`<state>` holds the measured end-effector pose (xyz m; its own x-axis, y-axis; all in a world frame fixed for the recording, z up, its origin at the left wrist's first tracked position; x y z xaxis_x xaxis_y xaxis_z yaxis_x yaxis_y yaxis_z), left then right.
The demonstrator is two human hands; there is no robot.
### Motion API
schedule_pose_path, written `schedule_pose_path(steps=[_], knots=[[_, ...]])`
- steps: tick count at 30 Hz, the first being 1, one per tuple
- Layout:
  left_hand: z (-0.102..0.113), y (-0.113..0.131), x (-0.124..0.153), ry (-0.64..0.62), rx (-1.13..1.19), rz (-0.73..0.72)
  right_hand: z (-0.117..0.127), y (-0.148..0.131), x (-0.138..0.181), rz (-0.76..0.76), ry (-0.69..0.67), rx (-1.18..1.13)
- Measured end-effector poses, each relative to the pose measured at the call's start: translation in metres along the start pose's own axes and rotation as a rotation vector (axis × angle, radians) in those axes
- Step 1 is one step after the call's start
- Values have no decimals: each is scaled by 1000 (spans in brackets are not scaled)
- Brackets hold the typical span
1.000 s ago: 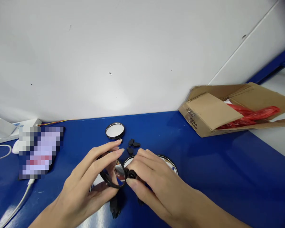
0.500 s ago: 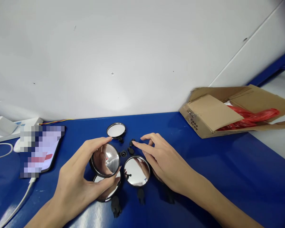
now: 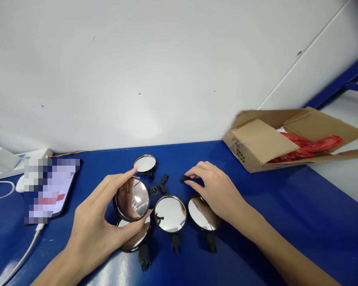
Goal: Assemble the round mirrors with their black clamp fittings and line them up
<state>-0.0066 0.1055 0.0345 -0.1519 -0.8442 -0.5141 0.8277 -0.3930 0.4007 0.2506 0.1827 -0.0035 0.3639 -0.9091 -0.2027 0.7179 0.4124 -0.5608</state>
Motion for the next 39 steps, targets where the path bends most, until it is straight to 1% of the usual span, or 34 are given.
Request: schedule_pose_path(steps=[3, 7, 9, 11, 19, 23, 25, 28, 31, 39], knots=[[1, 3, 0, 13, 9, -12, 3, -11, 1, 22, -3, -187], [0, 8, 0, -7, 7, -19, 2, -39, 8, 85, -46, -466], [-1, 11, 1, -18, -1, -20, 2, -52, 13, 132, -58, -534], [-1, 14, 1, -26, -9, -36, 3, -60, 17, 179, -40, -572], [1, 20, 2, 3, -18, -99, 11, -73, 25, 335, 90, -592], [3, 21, 2, 11, -21, -119, 14, -80, 28, 405, 123, -565], [1, 18, 2, -20, 18, -96, 14, -83, 29, 439, 131, -542], [-5, 15, 3, -102, 87, -48, 14, -86, 32, 486, 151, -545], [-10, 13, 4, -167, 117, -2, 12, -86, 33, 504, 146, -560], [-20, 16, 8, -251, 207, 102, 8, -87, 35, 506, 114, -566]])
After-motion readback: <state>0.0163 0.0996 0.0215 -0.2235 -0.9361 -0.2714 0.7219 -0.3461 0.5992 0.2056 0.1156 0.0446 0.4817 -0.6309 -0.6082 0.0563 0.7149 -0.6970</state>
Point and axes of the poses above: each hand's wrist, its own x-axis away from the middle knuckle, its own z-axis out of the back of the hand, y = z × x, the point moved 10 cm from there along -x, towards the middle knuckle, and after that the axes turned 11 degrees about -x, right-handed, at the moved point
